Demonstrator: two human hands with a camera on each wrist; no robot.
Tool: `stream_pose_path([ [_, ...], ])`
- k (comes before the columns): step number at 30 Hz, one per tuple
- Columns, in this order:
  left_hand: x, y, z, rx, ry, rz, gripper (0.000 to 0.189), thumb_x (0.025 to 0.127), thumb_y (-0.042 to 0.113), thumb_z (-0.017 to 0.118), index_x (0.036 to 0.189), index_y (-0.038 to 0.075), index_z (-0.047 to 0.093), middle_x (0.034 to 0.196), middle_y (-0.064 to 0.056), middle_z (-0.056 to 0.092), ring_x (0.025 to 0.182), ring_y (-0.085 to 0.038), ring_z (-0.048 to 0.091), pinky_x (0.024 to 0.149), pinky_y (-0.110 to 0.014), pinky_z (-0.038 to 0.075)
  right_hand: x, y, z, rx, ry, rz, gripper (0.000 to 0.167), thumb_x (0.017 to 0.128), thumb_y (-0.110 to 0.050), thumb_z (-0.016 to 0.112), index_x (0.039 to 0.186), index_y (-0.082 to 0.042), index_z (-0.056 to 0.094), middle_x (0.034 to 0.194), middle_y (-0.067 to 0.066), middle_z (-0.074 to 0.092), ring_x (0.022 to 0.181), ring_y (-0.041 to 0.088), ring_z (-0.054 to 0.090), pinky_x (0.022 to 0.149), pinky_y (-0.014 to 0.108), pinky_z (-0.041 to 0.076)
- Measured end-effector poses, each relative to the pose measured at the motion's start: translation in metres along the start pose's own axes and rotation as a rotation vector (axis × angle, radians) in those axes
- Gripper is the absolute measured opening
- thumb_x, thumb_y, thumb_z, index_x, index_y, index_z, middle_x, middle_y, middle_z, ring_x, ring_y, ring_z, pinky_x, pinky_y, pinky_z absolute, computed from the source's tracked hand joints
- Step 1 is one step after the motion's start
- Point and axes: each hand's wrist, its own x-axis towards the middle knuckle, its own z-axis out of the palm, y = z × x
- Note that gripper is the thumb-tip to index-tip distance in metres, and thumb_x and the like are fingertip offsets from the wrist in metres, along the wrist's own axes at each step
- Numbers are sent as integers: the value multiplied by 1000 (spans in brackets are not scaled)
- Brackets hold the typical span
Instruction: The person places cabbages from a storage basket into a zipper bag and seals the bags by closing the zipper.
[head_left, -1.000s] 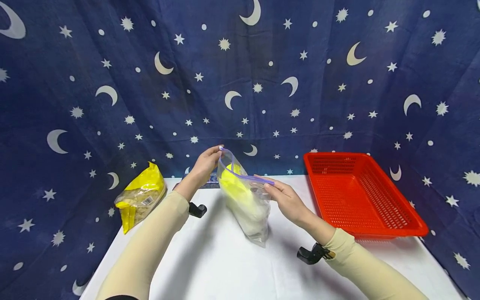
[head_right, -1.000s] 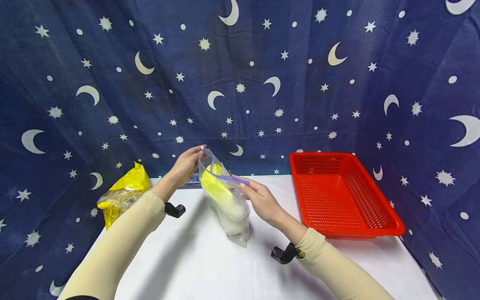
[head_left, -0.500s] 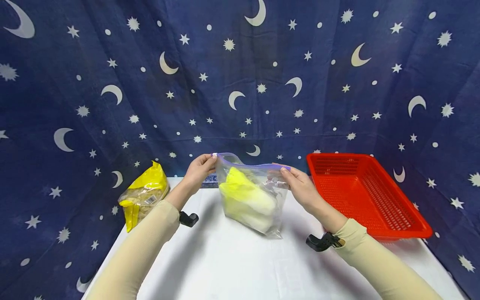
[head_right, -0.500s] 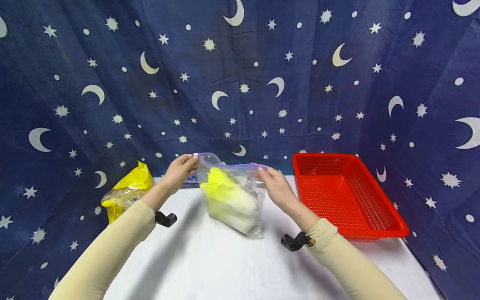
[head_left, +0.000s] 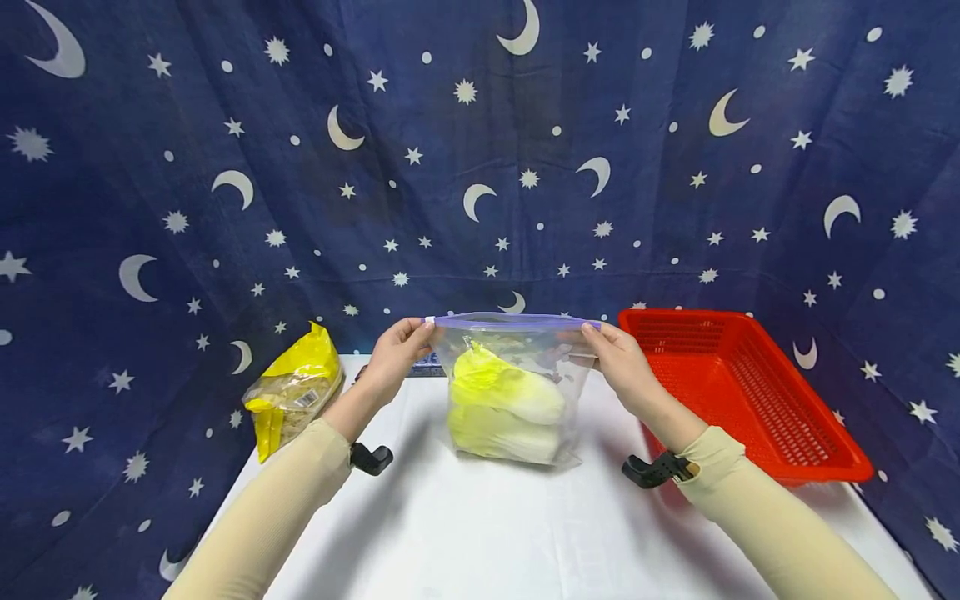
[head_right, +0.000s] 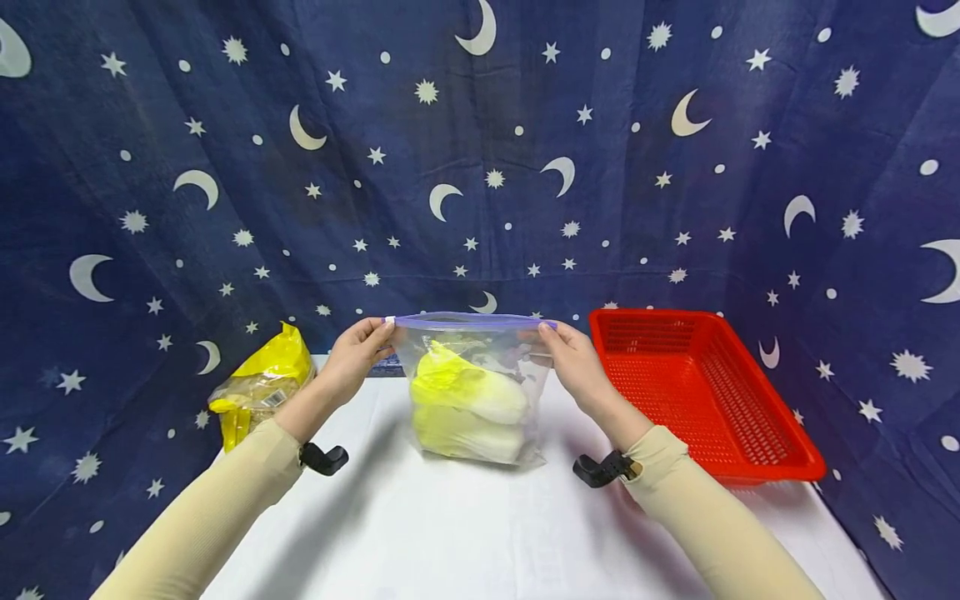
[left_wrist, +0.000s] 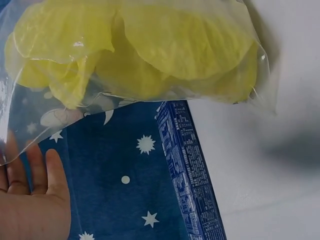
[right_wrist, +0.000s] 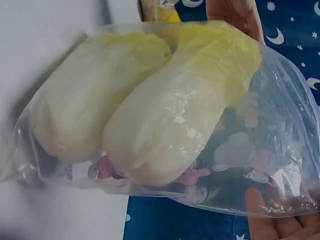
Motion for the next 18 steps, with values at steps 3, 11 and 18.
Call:
stream_pose_path([
  [3, -5, 1, 0, 4, 17, 8, 35, 104, 32, 62, 118, 0, 61, 115, -12, 67, 113, -23, 64, 105, -40, 49, 3, 2, -5, 18, -6, -18, 44, 111, -27, 45, 133, 8, 60, 121, 20, 71, 105, 26, 72, 95, 33, 56],
  [11, -12, 5, 5, 23, 63, 50, 32, 103, 31, 64, 109, 0, 62, 108, -11, 70, 106, -21, 66, 102, -38, 52, 8, 5, -15, 67, 20, -14, 42, 110, -28, 47, 127, 8, 62, 110, 4, 76, 100, 20, 73, 93, 31, 56],
  [18, -12, 5, 8, 24, 109, 64, 28, 102, 29, 65, 107, 2, 61, 102, -8, 68, 98, -19, 66, 94, -31, 55, 11, 6, -17, 37, 36, -26, 37, 110, -29, 49, 124, 4, 62, 108, -2, 77, 98, 15, 73, 91, 29, 57],
])
